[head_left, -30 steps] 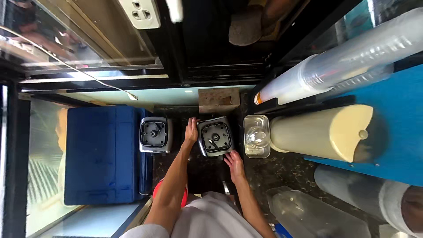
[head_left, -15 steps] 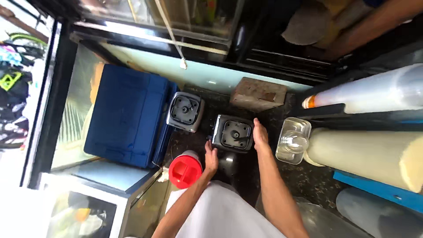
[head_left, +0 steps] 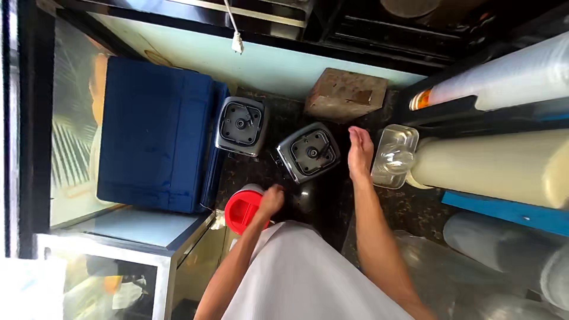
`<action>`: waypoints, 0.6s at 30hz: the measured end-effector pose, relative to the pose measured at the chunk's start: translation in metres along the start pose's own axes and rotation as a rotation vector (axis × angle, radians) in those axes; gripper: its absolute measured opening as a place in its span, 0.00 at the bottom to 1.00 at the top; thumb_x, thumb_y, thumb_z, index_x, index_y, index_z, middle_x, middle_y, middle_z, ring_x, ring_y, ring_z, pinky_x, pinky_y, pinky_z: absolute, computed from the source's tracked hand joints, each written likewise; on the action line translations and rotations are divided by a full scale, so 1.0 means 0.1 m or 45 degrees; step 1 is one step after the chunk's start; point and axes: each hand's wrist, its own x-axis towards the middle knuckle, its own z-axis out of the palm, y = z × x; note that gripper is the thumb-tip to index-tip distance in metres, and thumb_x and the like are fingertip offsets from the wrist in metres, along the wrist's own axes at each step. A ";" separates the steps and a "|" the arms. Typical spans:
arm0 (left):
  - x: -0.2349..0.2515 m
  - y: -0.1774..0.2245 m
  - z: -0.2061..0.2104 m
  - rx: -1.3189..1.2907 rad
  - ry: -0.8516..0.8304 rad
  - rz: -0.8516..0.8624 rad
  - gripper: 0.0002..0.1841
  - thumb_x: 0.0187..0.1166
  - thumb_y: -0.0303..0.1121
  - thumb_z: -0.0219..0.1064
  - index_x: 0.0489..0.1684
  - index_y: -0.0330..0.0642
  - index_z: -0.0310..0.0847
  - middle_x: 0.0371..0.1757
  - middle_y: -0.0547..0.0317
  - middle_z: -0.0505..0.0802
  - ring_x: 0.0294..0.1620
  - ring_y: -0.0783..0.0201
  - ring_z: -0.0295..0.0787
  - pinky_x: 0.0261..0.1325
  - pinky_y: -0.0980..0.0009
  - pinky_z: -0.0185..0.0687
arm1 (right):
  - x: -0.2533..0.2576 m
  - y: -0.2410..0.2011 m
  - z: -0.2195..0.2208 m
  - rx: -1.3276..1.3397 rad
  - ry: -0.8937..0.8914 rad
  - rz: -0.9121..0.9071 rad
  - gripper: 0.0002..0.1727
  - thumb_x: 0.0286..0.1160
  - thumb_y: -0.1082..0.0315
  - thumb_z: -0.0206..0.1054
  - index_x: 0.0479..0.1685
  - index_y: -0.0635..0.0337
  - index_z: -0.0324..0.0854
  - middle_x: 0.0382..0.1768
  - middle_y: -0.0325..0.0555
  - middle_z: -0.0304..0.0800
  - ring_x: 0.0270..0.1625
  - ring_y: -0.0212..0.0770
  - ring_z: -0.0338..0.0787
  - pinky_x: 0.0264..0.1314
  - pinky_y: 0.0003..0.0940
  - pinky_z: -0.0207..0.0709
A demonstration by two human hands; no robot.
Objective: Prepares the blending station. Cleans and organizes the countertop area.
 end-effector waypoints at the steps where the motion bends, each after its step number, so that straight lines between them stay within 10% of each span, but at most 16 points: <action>1: 0.00 0.03 -0.15 -0.008 0.093 0.059 0.21 0.91 0.33 0.46 0.71 0.35 0.79 0.63 0.39 0.90 0.62 0.46 0.89 0.68 0.45 0.81 | -0.24 0.08 -0.04 0.145 0.144 0.048 0.27 0.93 0.52 0.48 0.81 0.59 0.70 0.77 0.51 0.79 0.79 0.43 0.79 0.81 0.45 0.72; 6: 0.36 0.54 -0.71 -0.042 0.257 0.596 0.23 0.91 0.33 0.43 0.77 0.32 0.74 0.73 0.39 0.85 0.76 0.50 0.81 0.80 0.49 0.73 | -0.90 0.36 0.26 0.674 0.563 0.515 0.23 0.92 0.63 0.46 0.79 0.65 0.64 0.69 0.57 0.81 0.66 0.48 0.87 0.67 0.45 0.83; 11: 1.07 0.71 -0.66 0.010 0.157 0.389 0.35 0.95 0.55 0.34 0.82 0.37 0.71 0.79 0.38 0.80 0.83 0.46 0.73 0.85 0.44 0.63 | -0.96 0.59 0.68 0.801 0.220 0.637 0.37 0.93 0.42 0.44 0.95 0.52 0.48 0.92 0.52 0.55 0.91 0.51 0.62 0.86 0.56 0.66; 14: 1.11 0.60 -0.45 0.030 0.281 0.378 0.33 0.95 0.52 0.37 0.83 0.37 0.70 0.80 0.37 0.79 0.84 0.45 0.72 0.87 0.43 0.60 | -0.83 0.61 0.70 0.857 0.188 0.580 0.39 0.92 0.41 0.44 0.96 0.51 0.47 0.93 0.50 0.53 0.92 0.47 0.60 0.91 0.51 0.61; 18: 0.78 0.34 -0.12 -0.210 0.310 0.308 0.34 0.92 0.60 0.37 0.93 0.55 0.60 0.89 0.56 0.71 0.88 0.53 0.67 0.85 0.44 0.63 | -0.50 0.55 0.37 0.696 -0.004 0.520 0.41 0.91 0.36 0.39 0.96 0.50 0.49 0.95 0.47 0.49 0.95 0.47 0.53 0.94 0.56 0.51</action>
